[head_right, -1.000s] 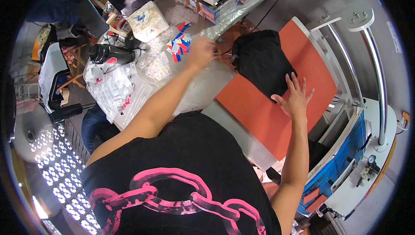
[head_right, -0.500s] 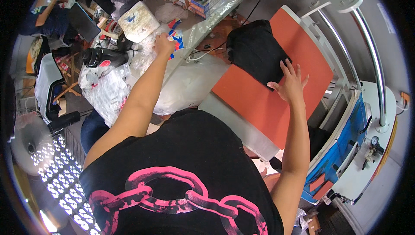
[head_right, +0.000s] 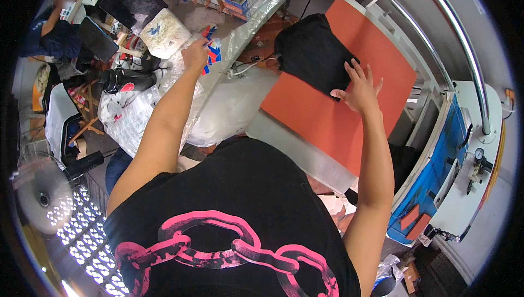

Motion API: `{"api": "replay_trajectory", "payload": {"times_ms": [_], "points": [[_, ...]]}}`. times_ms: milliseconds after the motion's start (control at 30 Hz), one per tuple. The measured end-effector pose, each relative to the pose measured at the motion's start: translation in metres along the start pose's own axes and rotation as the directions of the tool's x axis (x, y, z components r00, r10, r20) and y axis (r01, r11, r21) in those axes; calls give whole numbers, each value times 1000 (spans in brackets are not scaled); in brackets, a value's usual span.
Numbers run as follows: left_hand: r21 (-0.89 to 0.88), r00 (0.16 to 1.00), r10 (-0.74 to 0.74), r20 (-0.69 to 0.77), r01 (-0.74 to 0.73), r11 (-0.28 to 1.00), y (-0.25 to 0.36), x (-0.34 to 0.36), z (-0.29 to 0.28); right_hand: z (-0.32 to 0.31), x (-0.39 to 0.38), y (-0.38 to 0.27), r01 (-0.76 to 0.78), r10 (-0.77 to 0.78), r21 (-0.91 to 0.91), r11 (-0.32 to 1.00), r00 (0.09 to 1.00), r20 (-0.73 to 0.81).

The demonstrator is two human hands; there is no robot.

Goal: The person places a black t-shirt on a heat press, aligns a small rectangular patch on the chest, and uses the press to apply it. They repeat this process for several shirts, moving between a heat press and a table to position and press patches.

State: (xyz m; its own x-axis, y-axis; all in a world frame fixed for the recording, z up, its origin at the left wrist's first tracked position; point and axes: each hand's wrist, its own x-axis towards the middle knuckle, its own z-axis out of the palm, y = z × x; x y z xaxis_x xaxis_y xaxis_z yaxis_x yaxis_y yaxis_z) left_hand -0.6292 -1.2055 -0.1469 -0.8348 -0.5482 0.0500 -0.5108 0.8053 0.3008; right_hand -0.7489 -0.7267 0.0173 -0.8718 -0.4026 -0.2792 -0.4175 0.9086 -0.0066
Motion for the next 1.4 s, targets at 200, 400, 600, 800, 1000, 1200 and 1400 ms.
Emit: {"api": "replay_trajectory", "payload": {"times_ms": [200,400,600,800,1000,1200,1400], "points": [[127,944,328,-48,-319,939,-17,-3,1,2,0,1,-2,3,27,1000,1000,-2],[136,884,456,103,-466,874,-27,12,4,8,4,3,-6,6,-29,1000,1000,19],[-58,895,370,249,-367,928,-33,31,4,7,5,7,8,-8,-29,1000,1000,26],[-56,917,271,292,-267,962,-15,33,-11,5,2,11,6,-6,6,1000,999,32],[-526,994,29,108,32,850,11,31,-22,7,2,9,27,-27,-42,999,1000,-2],[-882,818,445,364,149,447,242,-50,-56,20,-3,23,14,-13,19,1000,999,-43],[-493,744,661,99,-540,682,321,-70,-39,16,-4,23,9,-8,45,999,999,-37]]}}
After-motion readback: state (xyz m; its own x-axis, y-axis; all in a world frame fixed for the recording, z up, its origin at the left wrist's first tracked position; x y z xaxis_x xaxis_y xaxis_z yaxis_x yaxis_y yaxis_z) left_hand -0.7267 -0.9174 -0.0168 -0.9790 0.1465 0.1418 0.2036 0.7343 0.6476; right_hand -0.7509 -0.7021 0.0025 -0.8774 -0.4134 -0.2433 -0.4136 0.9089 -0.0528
